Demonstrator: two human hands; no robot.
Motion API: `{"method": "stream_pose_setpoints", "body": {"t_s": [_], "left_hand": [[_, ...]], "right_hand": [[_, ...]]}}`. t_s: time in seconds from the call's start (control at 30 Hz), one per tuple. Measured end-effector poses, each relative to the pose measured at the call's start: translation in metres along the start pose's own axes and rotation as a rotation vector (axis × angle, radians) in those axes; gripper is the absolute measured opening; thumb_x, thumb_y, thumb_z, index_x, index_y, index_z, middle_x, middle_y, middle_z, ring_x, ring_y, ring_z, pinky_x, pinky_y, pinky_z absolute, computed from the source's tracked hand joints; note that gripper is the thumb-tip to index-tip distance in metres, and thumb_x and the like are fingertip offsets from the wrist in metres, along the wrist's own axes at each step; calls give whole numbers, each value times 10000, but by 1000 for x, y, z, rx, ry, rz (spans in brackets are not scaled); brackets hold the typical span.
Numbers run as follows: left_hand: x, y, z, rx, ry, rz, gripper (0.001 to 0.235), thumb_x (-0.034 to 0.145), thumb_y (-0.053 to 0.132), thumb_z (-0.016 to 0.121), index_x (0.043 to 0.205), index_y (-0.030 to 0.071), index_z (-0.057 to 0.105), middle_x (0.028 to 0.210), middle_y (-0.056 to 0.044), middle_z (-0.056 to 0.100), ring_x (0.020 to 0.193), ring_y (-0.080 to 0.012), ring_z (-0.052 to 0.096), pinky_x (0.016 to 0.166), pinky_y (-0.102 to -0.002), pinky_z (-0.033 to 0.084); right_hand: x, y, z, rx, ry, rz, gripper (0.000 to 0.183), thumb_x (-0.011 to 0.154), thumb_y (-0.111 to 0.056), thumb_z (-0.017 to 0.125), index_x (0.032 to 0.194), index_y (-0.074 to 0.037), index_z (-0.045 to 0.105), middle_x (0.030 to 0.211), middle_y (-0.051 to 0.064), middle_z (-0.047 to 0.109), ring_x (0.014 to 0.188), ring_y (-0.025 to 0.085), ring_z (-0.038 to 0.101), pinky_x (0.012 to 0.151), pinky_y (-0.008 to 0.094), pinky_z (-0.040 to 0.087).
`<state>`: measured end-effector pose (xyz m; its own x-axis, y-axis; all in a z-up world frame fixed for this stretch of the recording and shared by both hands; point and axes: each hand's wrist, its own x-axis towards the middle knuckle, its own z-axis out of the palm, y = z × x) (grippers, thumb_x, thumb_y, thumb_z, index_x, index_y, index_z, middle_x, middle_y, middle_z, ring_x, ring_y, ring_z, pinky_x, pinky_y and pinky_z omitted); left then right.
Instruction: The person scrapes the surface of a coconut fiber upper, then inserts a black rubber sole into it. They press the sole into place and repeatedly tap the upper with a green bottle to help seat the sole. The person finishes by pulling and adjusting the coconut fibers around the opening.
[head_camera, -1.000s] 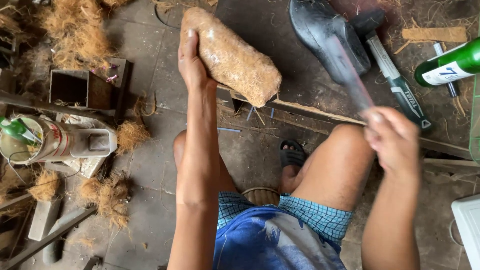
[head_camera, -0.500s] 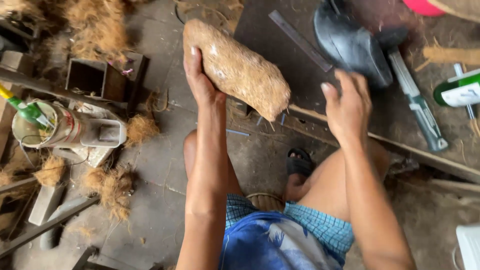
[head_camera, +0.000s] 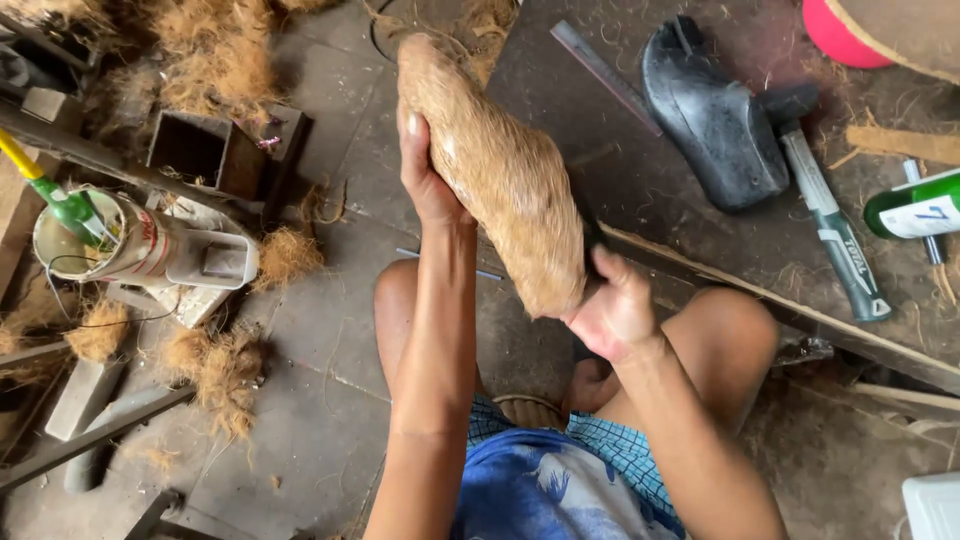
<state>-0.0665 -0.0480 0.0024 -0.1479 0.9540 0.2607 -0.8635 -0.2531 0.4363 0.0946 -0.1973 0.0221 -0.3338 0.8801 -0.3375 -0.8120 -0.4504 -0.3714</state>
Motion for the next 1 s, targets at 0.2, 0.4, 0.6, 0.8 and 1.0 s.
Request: {"method": "stream_pose_setpoints", "body": {"t_s": [0.2,0.4,0.6,0.8,1.0], "left_hand": [[-3,30,26,523,21,112,800,958,537,593,1502,-9,379,1566,-208,391,1484,-358,381,1259,-518,343],[-3,41,49,242,257,-329,516,689,357,793,1071,65,608,903,-75,586,823,-219,601,699,-367,513],[-4,-14,-50,31,335,-302,800,790,310,806,1439,24,437,1290,-308,538,1137,-417,557,988,-606,457],[-16,-2,-40,-83,403,-363,831,737,284,769,1452,39,424,1275,-310,536,1117,-462,552,941,-686,428],[-7,8,-35,-51,390,-271,734,756,255,801,1370,-25,512,1248,-298,586,1112,-408,582,1002,-625,415]], "right_hand": [[-7,1,0,-102,-52,-201,552,876,-236,723,1352,-14,553,1350,146,608,1243,276,575,1058,422,472],[-1,21,-14,-645,167,-554,669,788,-121,678,1417,3,488,1232,136,615,1103,235,581,941,327,497],[-8,37,2,-1005,233,-851,483,769,-209,719,1221,-48,661,1074,131,669,1037,209,608,976,414,482],[-26,37,22,-1163,255,-821,458,808,-293,719,1209,-80,652,1049,100,637,997,192,576,984,429,462],[-57,45,9,-1099,271,-761,431,830,-200,686,1222,-28,633,1102,133,616,1078,194,573,991,405,457]]}}
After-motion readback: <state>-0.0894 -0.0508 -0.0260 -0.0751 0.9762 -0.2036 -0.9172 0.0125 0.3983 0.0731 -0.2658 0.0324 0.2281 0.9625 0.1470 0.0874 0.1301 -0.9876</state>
